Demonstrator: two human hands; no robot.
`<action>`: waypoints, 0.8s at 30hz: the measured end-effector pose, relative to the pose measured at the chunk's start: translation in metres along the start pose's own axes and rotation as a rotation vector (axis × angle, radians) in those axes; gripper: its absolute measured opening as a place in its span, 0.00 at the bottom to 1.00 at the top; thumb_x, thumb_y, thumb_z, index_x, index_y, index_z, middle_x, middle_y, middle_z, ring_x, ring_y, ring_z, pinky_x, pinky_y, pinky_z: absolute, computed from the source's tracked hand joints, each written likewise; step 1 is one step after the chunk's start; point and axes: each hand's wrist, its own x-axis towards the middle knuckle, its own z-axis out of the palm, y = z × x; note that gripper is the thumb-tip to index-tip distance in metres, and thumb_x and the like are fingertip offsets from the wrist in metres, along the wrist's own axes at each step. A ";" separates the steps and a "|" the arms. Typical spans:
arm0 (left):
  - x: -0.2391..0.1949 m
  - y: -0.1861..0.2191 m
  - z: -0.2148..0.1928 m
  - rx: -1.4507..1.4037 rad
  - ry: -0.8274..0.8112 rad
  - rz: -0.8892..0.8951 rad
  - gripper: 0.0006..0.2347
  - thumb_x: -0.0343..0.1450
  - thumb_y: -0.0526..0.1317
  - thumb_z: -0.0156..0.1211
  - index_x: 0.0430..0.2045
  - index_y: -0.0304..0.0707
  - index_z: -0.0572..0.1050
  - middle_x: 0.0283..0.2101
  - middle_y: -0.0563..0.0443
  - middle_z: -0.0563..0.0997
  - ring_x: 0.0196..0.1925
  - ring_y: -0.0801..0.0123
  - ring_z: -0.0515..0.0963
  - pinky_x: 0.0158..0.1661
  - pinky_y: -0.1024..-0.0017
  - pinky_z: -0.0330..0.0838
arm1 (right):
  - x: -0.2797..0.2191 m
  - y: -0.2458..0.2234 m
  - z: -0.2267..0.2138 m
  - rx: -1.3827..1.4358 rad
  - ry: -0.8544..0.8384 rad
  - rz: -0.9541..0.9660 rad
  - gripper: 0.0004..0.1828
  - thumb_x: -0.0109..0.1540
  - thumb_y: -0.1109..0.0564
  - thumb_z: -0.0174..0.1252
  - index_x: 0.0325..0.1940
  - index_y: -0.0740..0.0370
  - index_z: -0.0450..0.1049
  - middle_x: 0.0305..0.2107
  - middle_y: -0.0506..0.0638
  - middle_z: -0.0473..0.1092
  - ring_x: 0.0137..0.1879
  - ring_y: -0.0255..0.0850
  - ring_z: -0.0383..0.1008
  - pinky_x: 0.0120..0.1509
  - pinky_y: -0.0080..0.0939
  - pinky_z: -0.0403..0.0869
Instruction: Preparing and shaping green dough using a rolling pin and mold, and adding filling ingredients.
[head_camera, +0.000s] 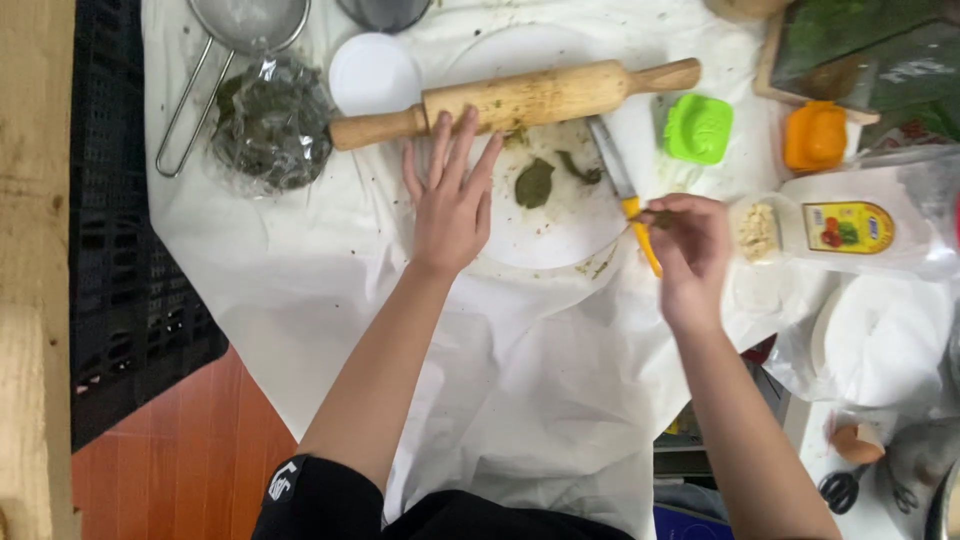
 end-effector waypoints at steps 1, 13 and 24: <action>0.005 0.004 -0.002 -0.001 0.003 0.014 0.24 0.77 0.35 0.54 0.71 0.54 0.66 0.80 0.56 0.50 0.83 0.61 0.46 0.77 0.40 0.34 | 0.002 0.006 0.004 -0.001 0.011 -0.009 0.15 0.68 0.75 0.49 0.56 0.65 0.63 0.55 0.54 0.68 0.59 0.40 0.72 0.70 0.42 0.71; -0.113 0.063 -0.086 -0.186 0.235 -0.061 0.20 0.71 0.26 0.54 0.59 0.40 0.76 0.72 0.44 0.67 0.78 0.51 0.59 0.76 0.46 0.45 | 0.058 0.030 0.051 -0.500 -0.077 -0.220 0.26 0.58 0.69 0.62 0.60 0.67 0.70 0.51 0.60 0.70 0.56 0.54 0.72 0.62 0.47 0.72; -0.190 0.058 -0.144 -0.564 0.034 -0.516 0.18 0.76 0.35 0.47 0.62 0.37 0.70 0.69 0.44 0.71 0.74 0.53 0.66 0.69 0.52 0.60 | 0.042 0.012 0.056 -0.620 0.012 -0.219 0.07 0.63 0.69 0.64 0.44 0.68 0.75 0.44 0.58 0.71 0.51 0.54 0.71 0.55 0.47 0.73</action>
